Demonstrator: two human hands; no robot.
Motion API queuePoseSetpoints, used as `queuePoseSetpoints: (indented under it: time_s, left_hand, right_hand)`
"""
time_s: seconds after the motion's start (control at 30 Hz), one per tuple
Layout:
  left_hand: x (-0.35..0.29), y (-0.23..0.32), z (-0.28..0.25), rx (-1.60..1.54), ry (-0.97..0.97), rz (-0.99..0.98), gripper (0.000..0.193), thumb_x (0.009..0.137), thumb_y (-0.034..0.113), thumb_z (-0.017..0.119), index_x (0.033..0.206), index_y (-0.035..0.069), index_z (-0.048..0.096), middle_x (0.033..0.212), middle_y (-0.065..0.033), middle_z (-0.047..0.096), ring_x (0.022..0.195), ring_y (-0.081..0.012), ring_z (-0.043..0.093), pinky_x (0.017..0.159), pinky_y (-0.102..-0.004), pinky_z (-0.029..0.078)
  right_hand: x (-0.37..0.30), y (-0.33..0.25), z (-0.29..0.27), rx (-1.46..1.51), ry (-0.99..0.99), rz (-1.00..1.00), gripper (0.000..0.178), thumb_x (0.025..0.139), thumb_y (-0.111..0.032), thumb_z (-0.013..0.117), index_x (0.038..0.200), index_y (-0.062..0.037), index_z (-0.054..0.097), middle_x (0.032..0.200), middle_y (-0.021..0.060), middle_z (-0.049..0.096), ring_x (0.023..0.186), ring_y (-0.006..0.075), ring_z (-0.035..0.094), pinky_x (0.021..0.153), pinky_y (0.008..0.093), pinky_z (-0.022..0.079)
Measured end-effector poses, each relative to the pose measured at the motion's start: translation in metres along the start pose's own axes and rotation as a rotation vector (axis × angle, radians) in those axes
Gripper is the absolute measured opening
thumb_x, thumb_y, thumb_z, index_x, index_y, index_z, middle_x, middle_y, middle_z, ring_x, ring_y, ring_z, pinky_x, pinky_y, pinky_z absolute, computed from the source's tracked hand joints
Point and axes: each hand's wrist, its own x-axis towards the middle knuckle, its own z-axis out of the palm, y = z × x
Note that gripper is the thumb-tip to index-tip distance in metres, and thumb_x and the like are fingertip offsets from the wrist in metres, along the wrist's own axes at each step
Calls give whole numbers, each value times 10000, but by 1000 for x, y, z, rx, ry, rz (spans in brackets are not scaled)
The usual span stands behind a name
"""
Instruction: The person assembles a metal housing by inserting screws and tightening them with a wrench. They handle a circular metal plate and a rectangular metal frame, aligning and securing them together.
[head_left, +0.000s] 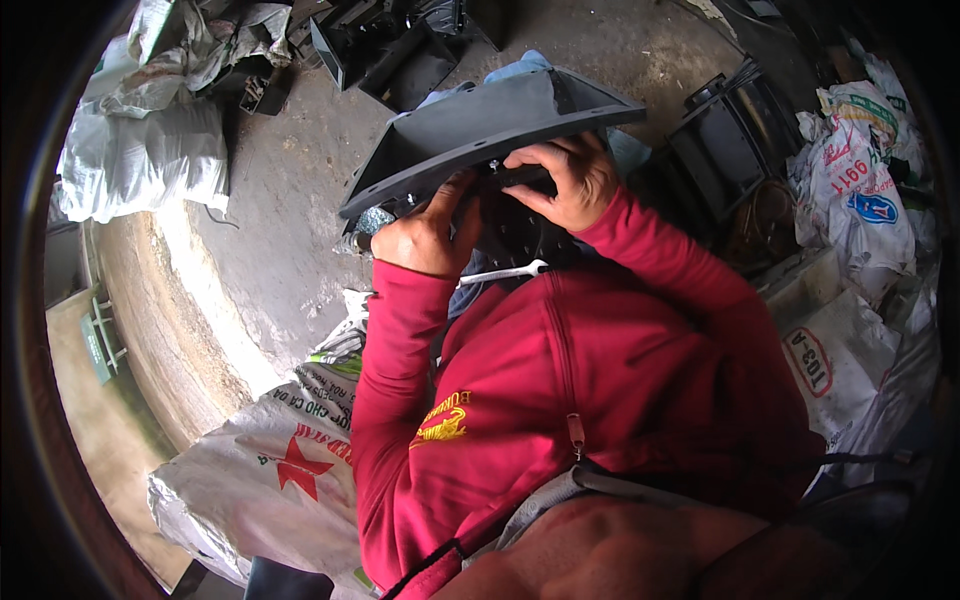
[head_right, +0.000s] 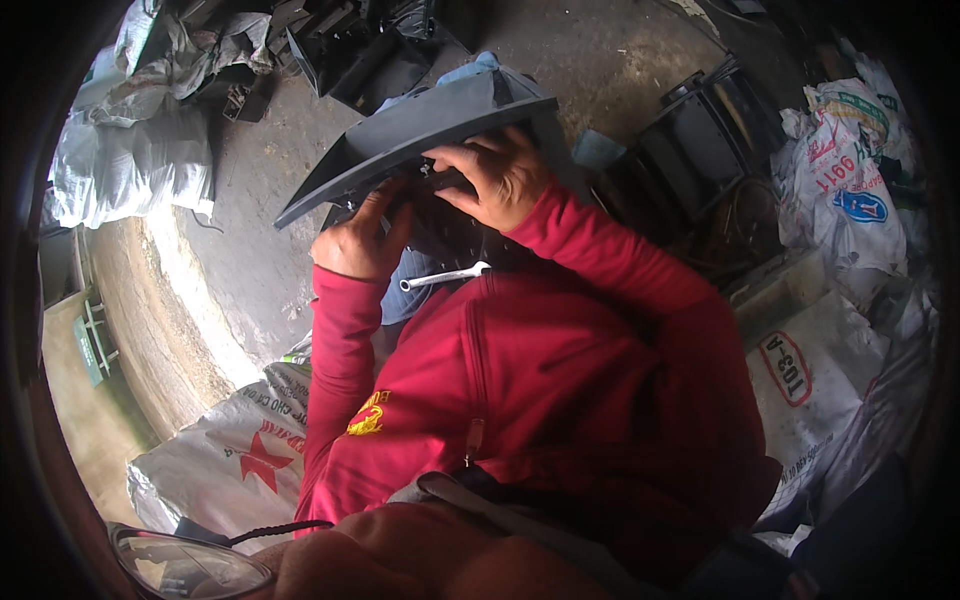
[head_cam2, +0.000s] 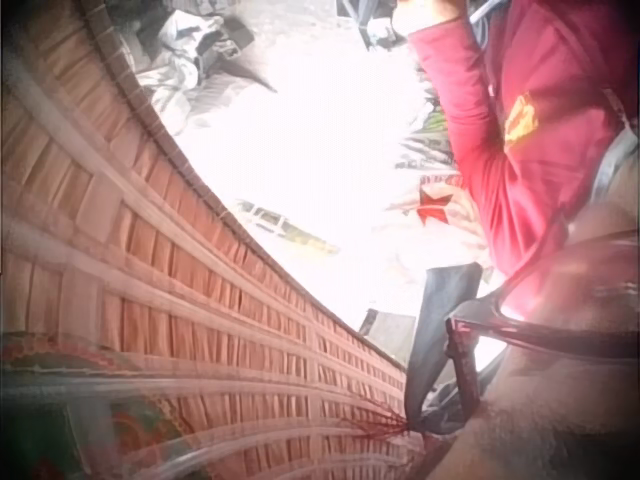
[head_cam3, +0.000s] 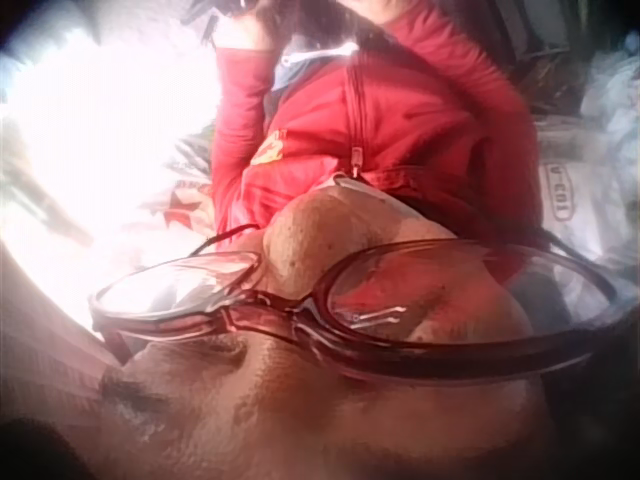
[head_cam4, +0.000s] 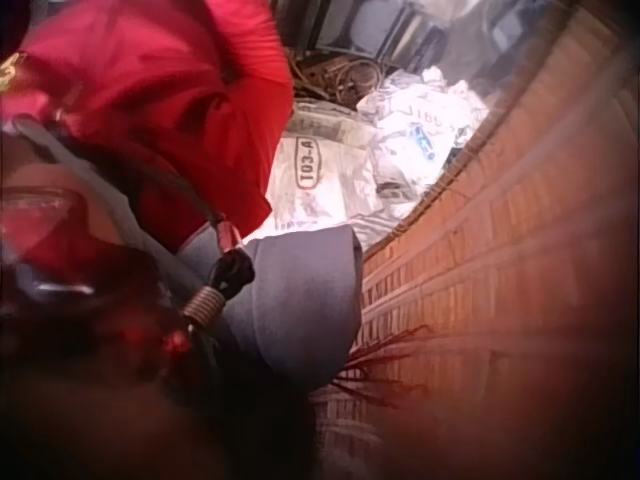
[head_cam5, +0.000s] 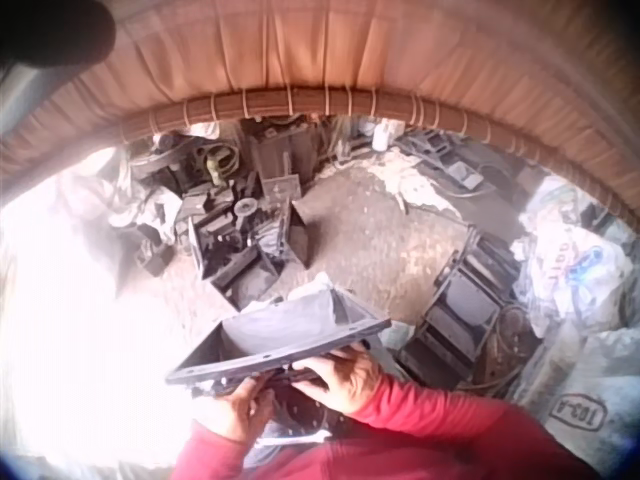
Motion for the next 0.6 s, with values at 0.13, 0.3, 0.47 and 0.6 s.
queuePoseSetpoints:
  time_s: [0.13,0.3,0.47,0.6]
  left_hand:
    - [5,10,-4,25,87,127,438,810,318,733,1231,222,659,840,-78,731,637,-246,702,536,-339,540]
    - [8,5,-6,48,76,111,435,819,374,732,1233,266,652,793,-74,723,605,-244,693,525,-350,532]
    - [8,0,-11,138,-189,-143,431,833,355,725,1237,230,645,941,-74,731,697,-227,715,557,-329,545]
    - [10,13,-3,-70,128,159,387,830,380,714,1170,202,662,701,-78,688,537,-251,663,477,-337,507]
  right_hand:
    - [-1,-4,2,-3,12,15,682,660,-155,850,1245,-151,498,1039,-42,684,978,198,635,919,395,423]
    - [1,-2,0,-8,12,19,674,672,-149,840,1255,-156,502,995,-64,691,965,185,636,912,381,423]
    - [0,0,1,10,23,45,679,677,-147,832,1274,-179,510,980,-86,687,952,164,633,922,378,410]
    - [0,-1,3,-25,10,70,676,691,-174,825,1286,-188,505,1000,-105,691,977,134,621,918,376,382]
